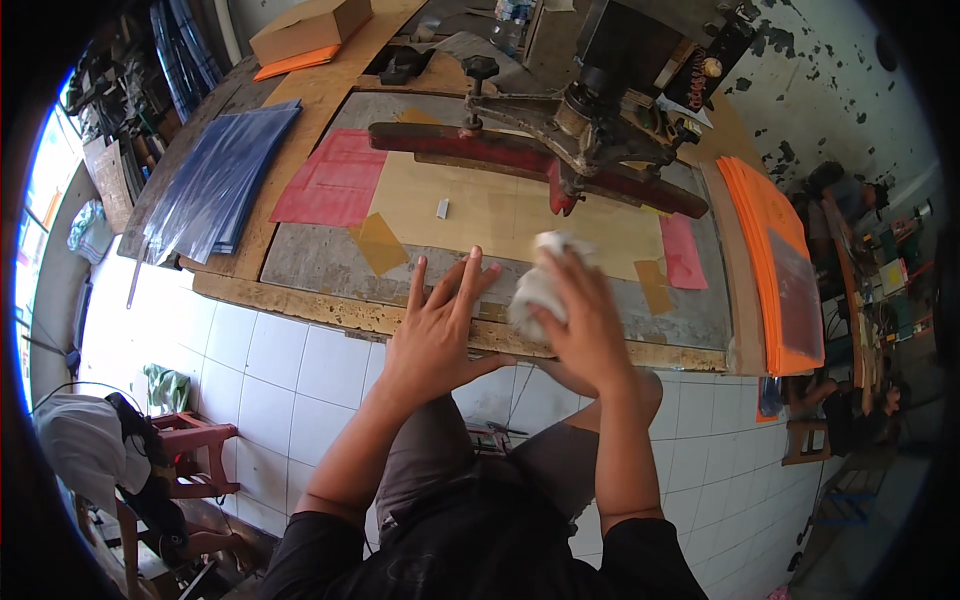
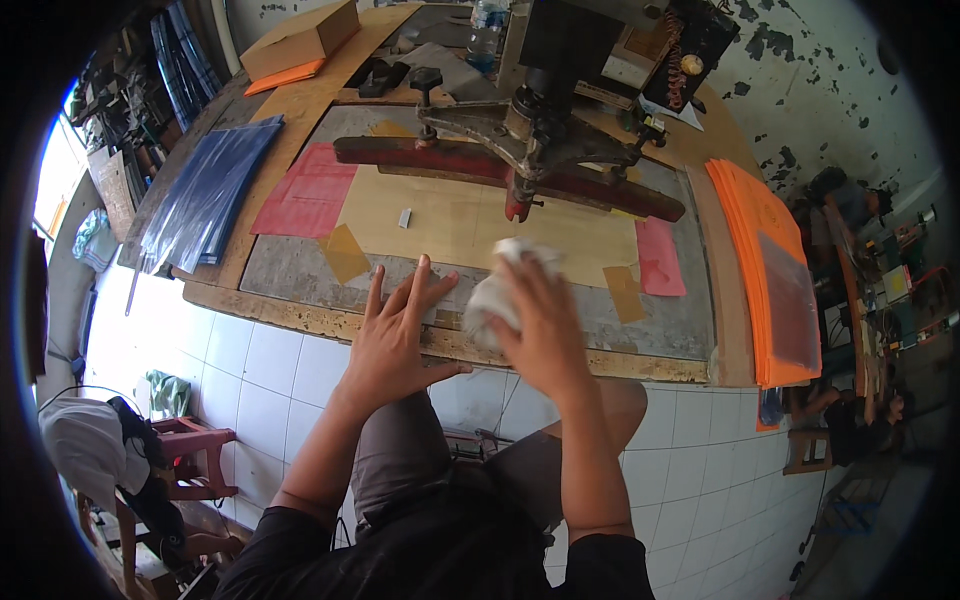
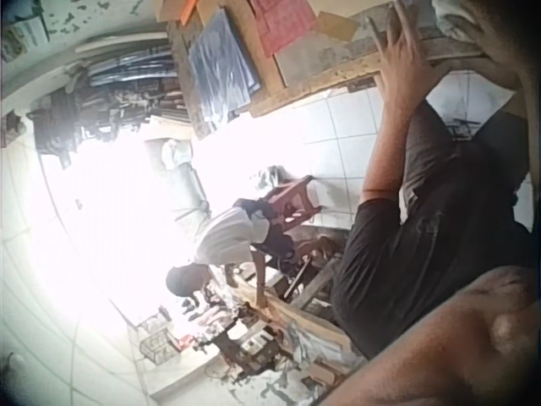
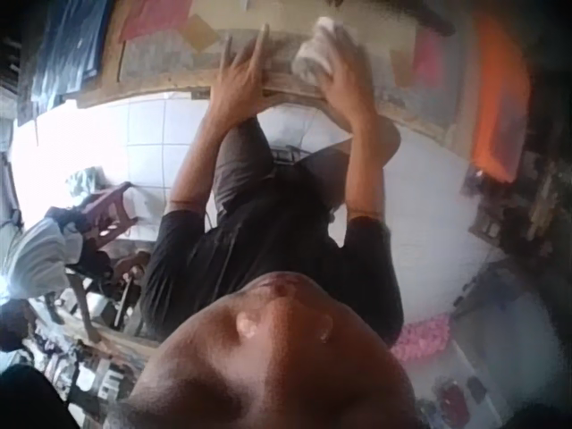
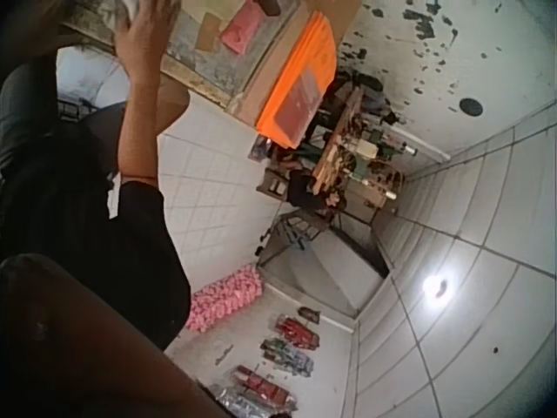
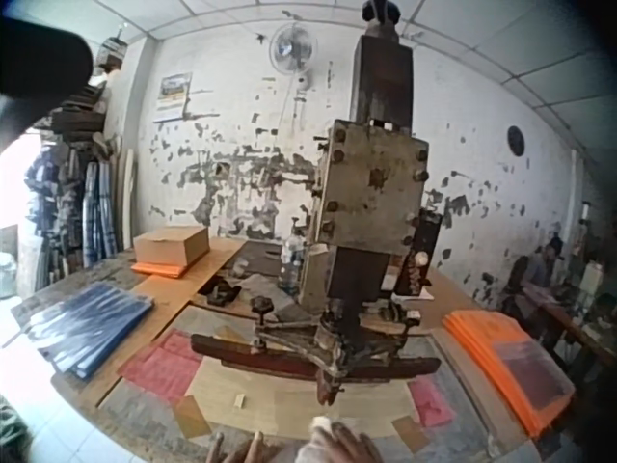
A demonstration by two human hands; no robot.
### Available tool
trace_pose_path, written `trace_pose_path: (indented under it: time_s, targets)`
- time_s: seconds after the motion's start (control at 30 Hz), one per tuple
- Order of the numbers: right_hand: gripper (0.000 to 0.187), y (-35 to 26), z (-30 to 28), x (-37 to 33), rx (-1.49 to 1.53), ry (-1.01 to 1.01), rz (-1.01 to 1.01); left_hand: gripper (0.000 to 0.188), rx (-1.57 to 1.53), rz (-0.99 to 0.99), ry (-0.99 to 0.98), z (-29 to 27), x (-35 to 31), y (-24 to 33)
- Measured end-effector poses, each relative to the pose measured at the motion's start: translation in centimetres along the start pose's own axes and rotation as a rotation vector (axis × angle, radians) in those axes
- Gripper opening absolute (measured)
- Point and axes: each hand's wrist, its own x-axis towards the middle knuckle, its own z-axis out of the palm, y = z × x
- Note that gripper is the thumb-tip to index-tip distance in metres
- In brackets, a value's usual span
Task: The person wipes the workbench surface beneath a machine press using a cloth and handles transparent plastic sheets by hand.
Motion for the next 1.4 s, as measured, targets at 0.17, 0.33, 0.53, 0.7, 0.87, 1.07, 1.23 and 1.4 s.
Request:
trace_pose_path:
  time_s: [0.17,0.33,0.53,0.7,0.87,1.07,1.23,1.4]
  targets:
    - [0.090,-2.2,1.6,-0.6,0.094,0.116,-0.044,0.140,-0.035,0.017,0.017,0.5,0.4,0.3]
    - [0.092,-0.2,-0.4,-2.9,0.119,-0.030,-0.026,0.134,0.079,-0.016,-0.033,-0.1,0.2,0.3]
    - [0.071,9.7,-4.7,-7.1,-0.275,0.255,0.526,0.106,0.115,0.048,-0.001,0.6,0.5,0.8]
    - [0.076,1.8,-1.8,-7.4,-0.071,0.136,0.244,0.097,0.090,0.029,0.022,0.9,0.1,0.4]
    - [0.093,-4.4,0.2,-7.4,0.131,-0.105,-0.027,0.094,0.218,0.071,-0.036,0.9,0.4,0.2]
    - [0.080,4.4,-3.7,-8.6,-0.101,0.175,0.371,0.096,0.101,0.038,-0.023,0.4,0.1,0.4]
    - [0.071,3.2,-2.3,-7.6,-0.318,0.201,0.403,0.096,0.092,0.035,-0.026,0.6,0.2,0.5]
    - [0.085,-4.9,2.7,-5.2,0.036,0.059,-0.018,0.094,0.146,0.041,-0.038,0.9,0.2,0.2]
